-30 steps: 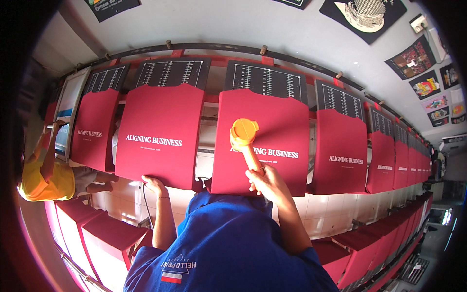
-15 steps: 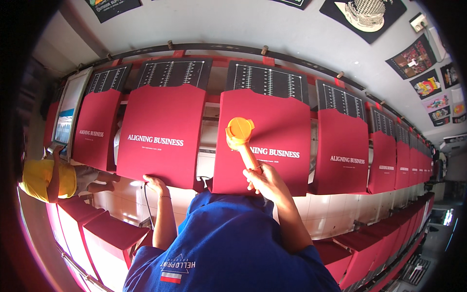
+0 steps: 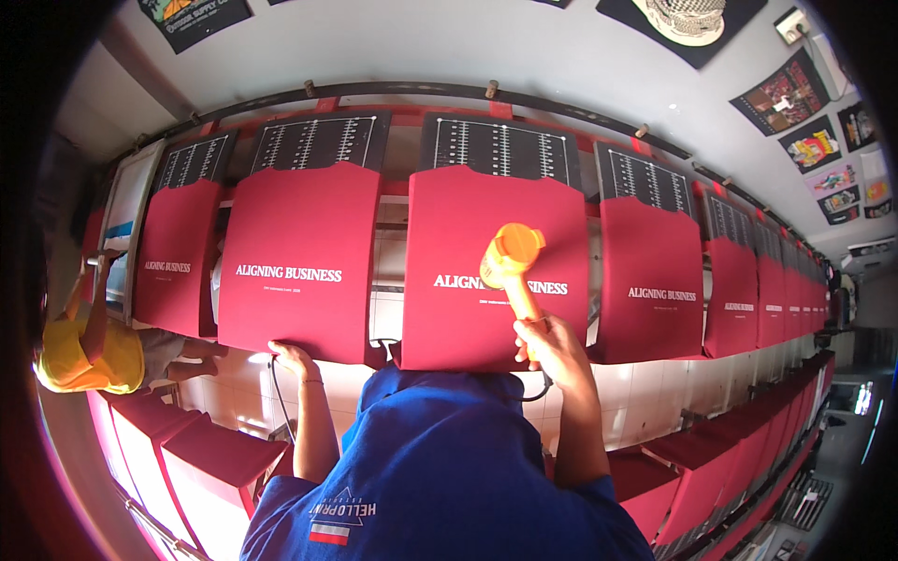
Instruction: The person uses a heat gun to dry the ink on several red shirts that are mounted on a screen printing press.
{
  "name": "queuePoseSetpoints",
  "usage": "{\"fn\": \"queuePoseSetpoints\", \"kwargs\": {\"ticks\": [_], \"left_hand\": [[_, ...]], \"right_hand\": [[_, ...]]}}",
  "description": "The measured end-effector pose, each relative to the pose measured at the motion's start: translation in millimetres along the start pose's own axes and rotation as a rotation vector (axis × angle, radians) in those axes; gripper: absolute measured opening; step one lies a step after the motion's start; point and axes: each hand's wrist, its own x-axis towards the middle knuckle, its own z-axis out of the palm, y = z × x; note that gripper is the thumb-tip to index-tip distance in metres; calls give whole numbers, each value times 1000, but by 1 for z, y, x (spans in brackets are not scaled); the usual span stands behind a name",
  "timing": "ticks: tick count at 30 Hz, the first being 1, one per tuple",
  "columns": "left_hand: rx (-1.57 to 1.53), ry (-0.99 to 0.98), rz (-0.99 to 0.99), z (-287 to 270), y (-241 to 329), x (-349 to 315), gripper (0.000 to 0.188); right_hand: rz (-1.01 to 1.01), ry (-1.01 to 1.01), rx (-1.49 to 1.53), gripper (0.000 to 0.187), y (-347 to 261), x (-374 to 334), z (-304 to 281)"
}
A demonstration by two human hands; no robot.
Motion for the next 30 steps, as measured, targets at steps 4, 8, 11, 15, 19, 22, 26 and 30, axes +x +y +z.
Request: {"fn": "queuePoseSetpoints", "kwargs": {"ticks": [4,8,11,15,19,22,26,30], "left_hand": [[-83,-15,-42,3,20,-14,59],[-208,21,-74,5,25,-16,58],[-187,26,-109,4,33,-20,58],[-37,-11,-42,0,21,-12,58],[-31,-59,13,-2,20,-13,63],[45,-17,-66,0,23,-11,58],[-33,6,-80,1,27,-14,60],[-53,29,-67,1,13,-2,60]], "right_hand": [[-19,133,53,27,15,-9,-36],[-66,281,18,29,18,-22,-58],[-67,357,46,29,18,-31,-68],[-86,372,48,31,18,-32,-73],[-99,363,44,32,21,-30,-76],[-62,397,48,32,21,-30,-77],[-87,306,97,28,24,-23,-52],[-60,52,167,24,18,-13,-12]]}}
